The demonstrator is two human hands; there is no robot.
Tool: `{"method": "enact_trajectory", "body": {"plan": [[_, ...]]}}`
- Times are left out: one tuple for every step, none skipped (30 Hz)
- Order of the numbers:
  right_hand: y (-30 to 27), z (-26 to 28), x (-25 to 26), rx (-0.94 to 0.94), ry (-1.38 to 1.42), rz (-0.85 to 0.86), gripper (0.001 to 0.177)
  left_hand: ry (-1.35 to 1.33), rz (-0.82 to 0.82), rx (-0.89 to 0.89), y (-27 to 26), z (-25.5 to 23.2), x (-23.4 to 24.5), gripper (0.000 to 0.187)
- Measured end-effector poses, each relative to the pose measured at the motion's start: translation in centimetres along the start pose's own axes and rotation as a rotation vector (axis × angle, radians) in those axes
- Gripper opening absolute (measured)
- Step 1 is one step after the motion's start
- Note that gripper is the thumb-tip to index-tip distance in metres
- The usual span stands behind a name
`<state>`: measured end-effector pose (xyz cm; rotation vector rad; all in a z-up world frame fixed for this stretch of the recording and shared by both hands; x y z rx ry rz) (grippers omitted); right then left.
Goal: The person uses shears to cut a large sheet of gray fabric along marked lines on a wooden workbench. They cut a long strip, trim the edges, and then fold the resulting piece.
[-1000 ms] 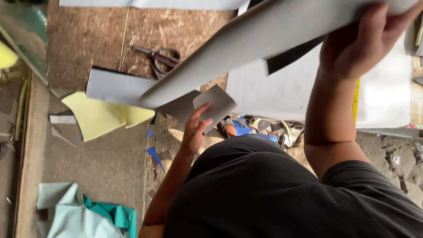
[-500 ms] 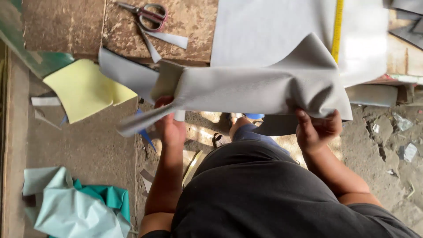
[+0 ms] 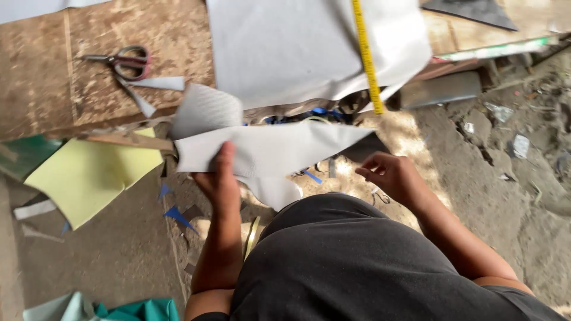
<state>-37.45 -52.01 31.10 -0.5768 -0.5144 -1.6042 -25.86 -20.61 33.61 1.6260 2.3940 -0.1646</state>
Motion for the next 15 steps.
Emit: {"method": "enact_trajectory", "body": {"plan": [[-0.7, -0.5, 1.0, 0.089, -0.047, -0.06, 0.023, 0.12, 0.082, -0.002, -1.7, 0.8, -1.8, 0.051], [-0.8, 0.5, 1.8, 0.078, -0.053, -0.072, 0.023, 0.114, 0.097, 0.004, -3.2, 2.4, -3.6, 0.051], [-0.9, 2.0, 2.8, 0.317, 0.016, -0.146, 0.034, 0.156, 0.197, -0.06, -4.8, 3.8, -5.6, 0.041], [-1.1, 3.4, 3.7, 0.557, 0.084, -0.221, 0.046, 0.199, 0.298, -0.127, -6.5, 5.3, -7.6, 0.032], [-1.1, 2.9, 3.8, 0.547, 0.078, -0.235, 0.046, 0.195, 0.315, -0.124, -8.2, 5.1, -9.7, 0.032], [-1.1, 2.6, 3.6, 0.638, 0.073, -0.162, 0.057, 0.266, 0.391, -0.261, -10.1, 4.7, -11.7, 0.024], [-1.2, 2.2, 3.4, 0.728, 0.067, -0.089, 0.067, 0.333, 0.467, -0.4, -12.1, 4.4, -13.7, 0.02], [-1.2, 1.2, 3.7, 0.714, 0.069, -0.099, 0.067, 0.336, 0.483, -0.395, -12.9, 4.5, -14.8, 0.02], [-1.4, 0.3, 4.3, 0.746, 0.099, -0.223, 0.061, 0.349, 0.507, -0.441, -13.8, 4.6, -15.9, 0.023], [-1.4, -0.7, 4.8, 0.783, 0.125, -0.347, 0.054, 0.358, 0.527, -0.491, -14.5, 4.7, -17.0, 0.027], [-2.1, -1.8, 5.2, 0.776, 0.122, -0.356, 0.054, 0.357, 0.539, -0.491, -15.3, 3.8, -18.0, 0.027], [-2.6, -3.0, 5.8, 0.773, 0.156, -0.423, 0.05, 0.332, 0.613, -0.513, -16.1, 2.8, -19.2, 0.037], [-3.1, -4.1, 6.4, 0.769, 0.189, -0.49, 0.045, 0.306, 0.688, -0.535, -16.9, 1.8, -20.3, 0.049], [-3.8, -6.0, 7.1, 0.768, 0.185, -0.496, 0.045, 0.303, 0.693, -0.536, -17.6, 1.3, -20.9, 0.049], [-4.6, -8.0, 7.9, 0.728, 0.21, -0.508, 0.034, 0.284, 0.721, -0.542, -18.2, 0.8, -21.5, 0.055]]}}
Point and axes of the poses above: each hand's wrist, its own y-axis towards the middle knuckle, its own x-axis out of the back of the hand, z = x × y, the point moved 2 cm from there along y, towards the middle knuckle, and after that the axes turned 10 degrees about x, right-handed, at the moved point
